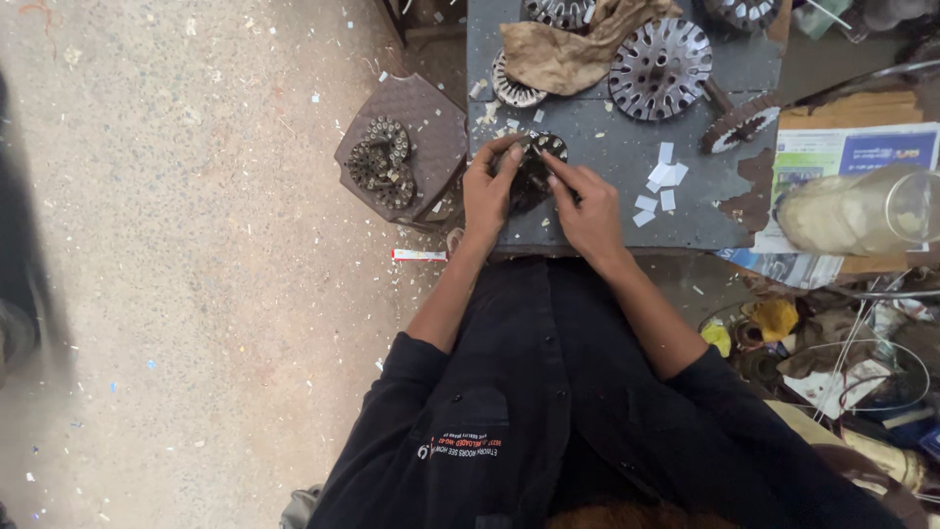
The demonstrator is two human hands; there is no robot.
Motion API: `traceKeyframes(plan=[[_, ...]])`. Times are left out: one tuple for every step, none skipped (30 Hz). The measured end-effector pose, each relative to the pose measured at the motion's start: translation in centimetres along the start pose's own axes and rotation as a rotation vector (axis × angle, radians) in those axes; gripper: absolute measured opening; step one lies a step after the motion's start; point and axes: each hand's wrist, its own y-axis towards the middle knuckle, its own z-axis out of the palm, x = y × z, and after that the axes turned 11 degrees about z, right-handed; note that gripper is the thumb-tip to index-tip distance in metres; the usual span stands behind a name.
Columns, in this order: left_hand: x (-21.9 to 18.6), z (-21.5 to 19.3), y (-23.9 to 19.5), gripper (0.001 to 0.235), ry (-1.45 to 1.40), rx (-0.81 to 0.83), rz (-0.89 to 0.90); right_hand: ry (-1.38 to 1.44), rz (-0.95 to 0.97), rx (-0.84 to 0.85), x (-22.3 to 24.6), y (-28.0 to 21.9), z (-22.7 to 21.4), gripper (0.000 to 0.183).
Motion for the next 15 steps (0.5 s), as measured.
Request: traceKeyframes(plan=[[0.5,0.1,0.1,0.034,-0.059,-0.040,-0.026,0.005,-0.064,-0.025,0.2,0.2,0.1,0.036],[1.0,0.1,0.1,0.034,-0.061,-0.041,-0.021,0.010,-0.128,-0.050,0.4,0.3,0.2,0.035],[1.4,0.0,0.0,0.034,-0.062,-0.047,-0.017,0.016,-0.193,-0.070,0.5,0.3,0.3,0.035],[1.7,-0.2,-0.1,0.034,-0.062,-0.053,-0.013,0.008,-0.187,-0.070,0.6,0.4,0.4,0.035],[2.0,-0.2,-0.2,0.033,-0.119,-0.071,-0.036,-0.002,-0.182,-0.069,0.7,0.4,0.4,0.035],[2.2,-0.3,-0.2,0.033,-0.177,-0.089,-0.058,-0.011,-0.176,-0.068,0.7,0.4,0.5,0.035],[2.4,-0.2,-0.4,0.033,-0.236,-0.105,-0.081,-0.014,-0.193,-0.074,0.7,0.2,0.5,0.035],[2.6,-0.2,-0.5,0.032,-0.238,-0.120,-0.092,-0.016,-0.209,-0.079,0.7,0.1,0.6,0.035],[2.8,-0.1,-0.5,0.031,-0.241,-0.133,-0.100,-0.018,-0.227,-0.086,0.7,0.1,0.6,0.035],[2.9,0.0,-0.6,0.031,-0.244,-0.146,-0.109,-0.039,-0.230,-0.085,0.7,0.0,0.7,0.035],[3.0,0.1,-0.5,0.030,-0.235,-0.151,-0.094,-0.059,-0.234,-0.084,0.8,0.0,0.9,0.035],[3.1,0.2,-0.5,0.030,-0.226,-0.156,-0.079,-0.079,-0.237,-0.083,0.9,0.0,1.0,0.036],[3.2,0.3,-0.5,0.030,-0.216,-0.160,-0.064,-0.084,-0.246,-0.092,0.9,0.0,1.1,0.035],[3.2,0.3,-0.5,0.029,-0.206,-0.156,-0.072,-0.089,-0.254,-0.101,1.0,0.1,1.2,0.035],[3.3,0.3,-0.5,0.029,-0.196,-0.152,-0.079,-0.094,-0.263,-0.110,1.1,0.1,1.2,0.035]])
